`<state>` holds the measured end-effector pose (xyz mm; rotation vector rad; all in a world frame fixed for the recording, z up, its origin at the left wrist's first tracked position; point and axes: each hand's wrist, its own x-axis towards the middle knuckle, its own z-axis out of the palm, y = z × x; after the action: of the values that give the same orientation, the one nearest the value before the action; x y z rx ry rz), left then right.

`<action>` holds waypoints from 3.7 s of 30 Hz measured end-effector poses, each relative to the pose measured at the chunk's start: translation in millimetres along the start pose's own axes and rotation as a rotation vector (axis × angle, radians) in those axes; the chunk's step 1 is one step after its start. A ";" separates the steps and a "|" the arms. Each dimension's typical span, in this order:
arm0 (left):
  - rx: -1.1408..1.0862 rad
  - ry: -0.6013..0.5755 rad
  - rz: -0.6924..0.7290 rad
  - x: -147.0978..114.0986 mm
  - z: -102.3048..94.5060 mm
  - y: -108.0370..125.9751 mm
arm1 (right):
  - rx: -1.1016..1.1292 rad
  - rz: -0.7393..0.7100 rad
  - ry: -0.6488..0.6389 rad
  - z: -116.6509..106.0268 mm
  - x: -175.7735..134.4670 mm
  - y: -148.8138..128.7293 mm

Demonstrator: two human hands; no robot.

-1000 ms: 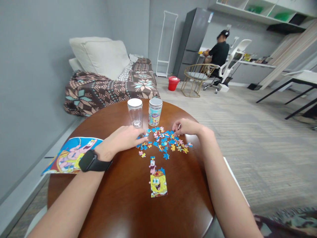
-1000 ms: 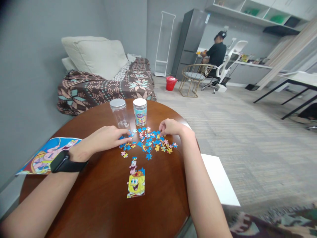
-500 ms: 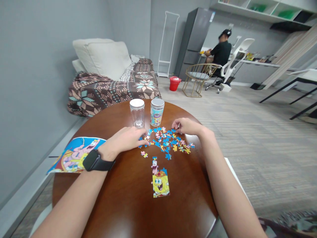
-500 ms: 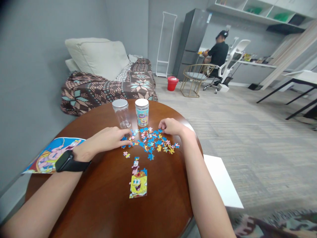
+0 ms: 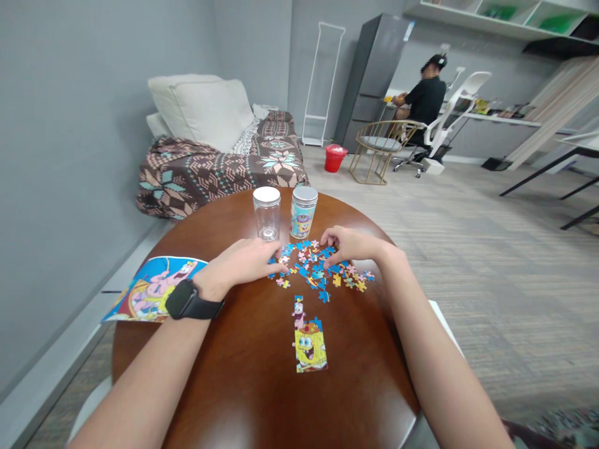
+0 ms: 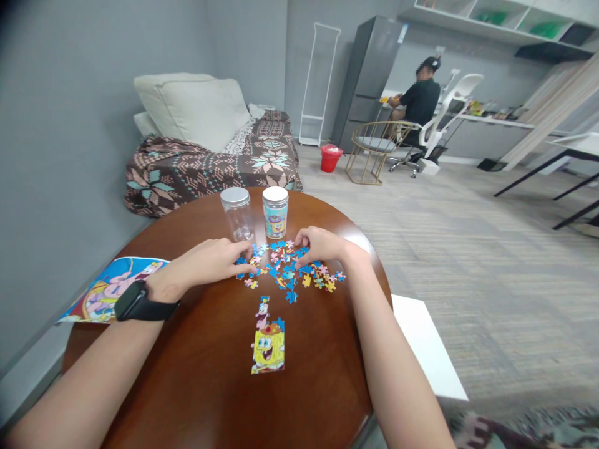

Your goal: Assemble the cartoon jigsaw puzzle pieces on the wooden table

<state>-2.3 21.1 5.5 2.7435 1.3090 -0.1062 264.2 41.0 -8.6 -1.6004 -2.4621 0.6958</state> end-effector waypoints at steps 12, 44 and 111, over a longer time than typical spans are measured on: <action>0.035 -0.007 0.003 -0.4 -1.4 -1.9 | -0.085 -0.077 0.066 1.1 4.8 -11.3; -0.016 -0.042 -0.009 1.4 2.9 -3.7 | -0.004 -0.079 -0.017 6.5 1.8 -22.6; 0.035 -0.013 -0.015 0.1 3.0 -1.3 | 0.011 -0.185 -0.152 9.1 3.1 -52.0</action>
<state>-3.3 21.6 2.5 2.7573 1.3366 -0.1485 216.4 23.6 5.8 -1.3389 -2.6639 0.8271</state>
